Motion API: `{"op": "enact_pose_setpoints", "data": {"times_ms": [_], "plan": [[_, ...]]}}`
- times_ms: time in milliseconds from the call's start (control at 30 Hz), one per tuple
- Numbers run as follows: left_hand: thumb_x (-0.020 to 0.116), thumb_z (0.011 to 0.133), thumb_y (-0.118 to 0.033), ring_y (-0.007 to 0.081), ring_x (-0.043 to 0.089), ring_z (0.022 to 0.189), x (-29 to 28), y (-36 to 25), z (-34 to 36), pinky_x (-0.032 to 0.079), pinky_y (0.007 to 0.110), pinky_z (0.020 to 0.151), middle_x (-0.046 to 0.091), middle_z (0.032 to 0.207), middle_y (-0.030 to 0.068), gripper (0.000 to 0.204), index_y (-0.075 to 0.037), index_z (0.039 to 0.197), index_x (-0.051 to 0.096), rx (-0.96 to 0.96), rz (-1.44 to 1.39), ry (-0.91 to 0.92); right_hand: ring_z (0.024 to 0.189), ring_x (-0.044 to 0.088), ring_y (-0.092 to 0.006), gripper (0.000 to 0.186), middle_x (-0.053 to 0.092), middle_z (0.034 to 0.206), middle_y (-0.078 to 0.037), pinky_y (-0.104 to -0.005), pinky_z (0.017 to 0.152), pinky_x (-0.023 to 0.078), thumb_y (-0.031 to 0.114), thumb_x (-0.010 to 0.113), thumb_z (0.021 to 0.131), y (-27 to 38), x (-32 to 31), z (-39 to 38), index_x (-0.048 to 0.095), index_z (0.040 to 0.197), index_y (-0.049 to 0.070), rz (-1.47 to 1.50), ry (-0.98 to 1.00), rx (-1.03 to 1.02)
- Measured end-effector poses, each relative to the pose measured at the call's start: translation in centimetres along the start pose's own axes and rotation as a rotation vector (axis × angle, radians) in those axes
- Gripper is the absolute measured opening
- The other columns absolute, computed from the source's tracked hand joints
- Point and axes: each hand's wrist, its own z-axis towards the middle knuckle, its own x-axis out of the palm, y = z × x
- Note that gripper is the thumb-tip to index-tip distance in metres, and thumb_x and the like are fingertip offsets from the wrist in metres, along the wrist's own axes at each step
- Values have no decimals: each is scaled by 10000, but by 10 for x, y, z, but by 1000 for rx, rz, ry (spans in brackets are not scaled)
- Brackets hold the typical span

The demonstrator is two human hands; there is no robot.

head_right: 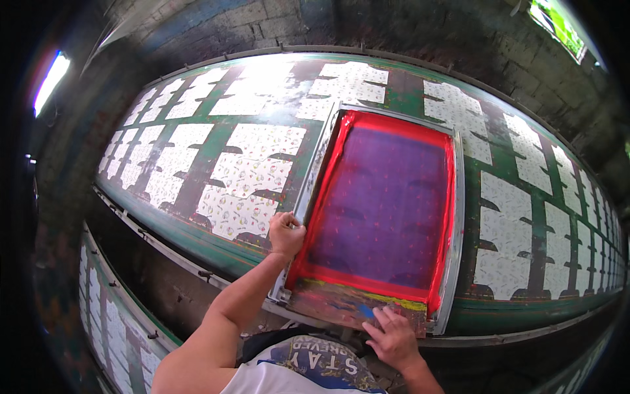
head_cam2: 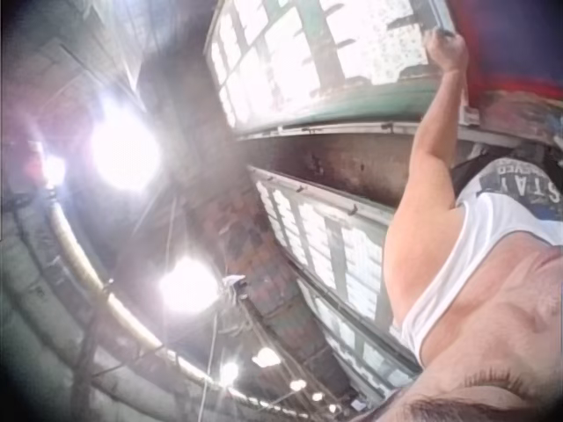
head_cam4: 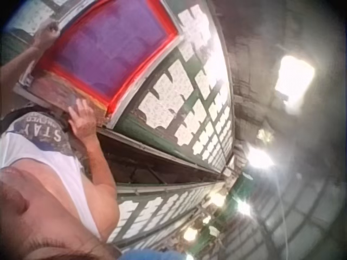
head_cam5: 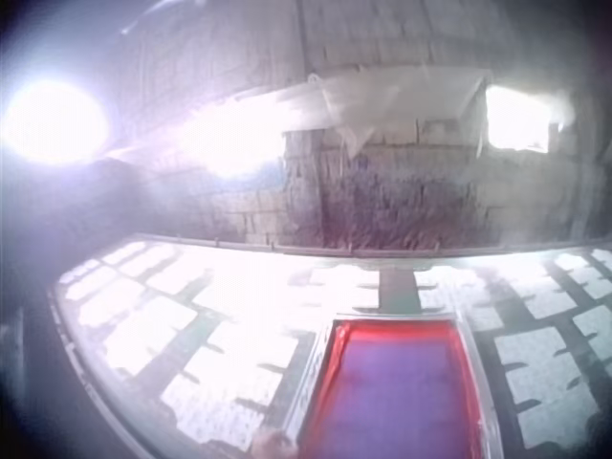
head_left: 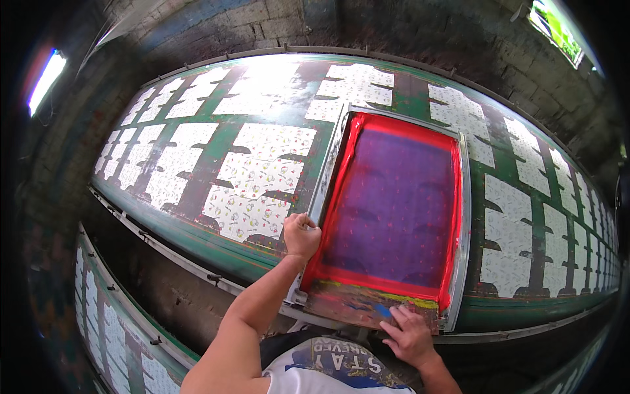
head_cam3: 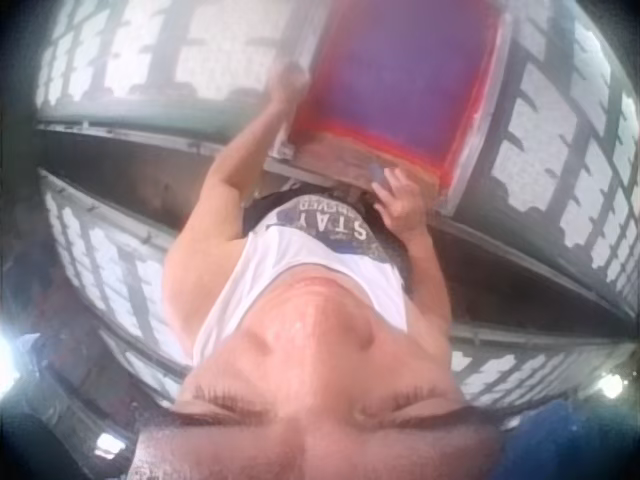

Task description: The person uses a squeegee to pull purple ink across a red-framed screen, repeatedly applying ink to patterned fabric pieces laid out on a green workbench. The person lifts and repositions the screen between strokes to cover multiple fabric sections.

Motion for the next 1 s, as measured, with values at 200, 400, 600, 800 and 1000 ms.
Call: {"op": "enact_pose_setpoints", "data": {"times_ms": [200, 400, 600, 800, 1000], "plan": [[800, 734, -80, 361, 639, 1033, -6, -19, -1, 541, 481, 910, 678, 967, 91, 125, -129, 793, 702, -59, -8, 0, 1225, 715, -344, 408, 748, 1319, -131, -490, 1038, 553, 59, 706, 897, 16, 0, 26, 794, 1293, 109, -184, -86, 22], [815, 798, -153, 377, 631, 1035, -9, -21, 0, 532, 494, 929, 671, 964, 105, 118, -115, 870, 730, -31, -14, -19, 1111, 751, -357, 419, 788, 1182, -123, -496, 958, 593, 15, 664, 845, 36, 11, 92, 800, 1236, 77, -224, 31, 78], [717, 1036, -361, 391, 632, 1000, -9, -17, 2, 493, 516, 919, 676, 935, 137, 295, -89, 922, 728, -35, -115, -73, 1094, 753, -379, 479, 809, 1153, -150, -502, 971, 600, -28, 642, 811, 46, -20, 107, 815, 1238, 105, -130, 155, 227], [453, 1187, -419, 390, 649, 937, -9, -5, 2, 461, 500, 912, 694, 908, 152, 492, -74, 953, 715, -32, -269, -43, 1093, 765, -350, 448, 812, 1162, -123, -491, 948, 596, -32, 654, 841, 66, 16, 88, 818, 1231, 114, -198, 8, 193], [408, 1199, -405, 385, 665, 963, -12, -7, 1, 459, 489, 929, 717, 934, 154, 521, -60, 987, 736, -21, -293, -41, 1080, 763, -308, 337, 784, 1172, -85, -483, 906, 574, 62, 679, 955, 45, 39, 110, 808, 1258, 133, -390, -142, 153]]}}
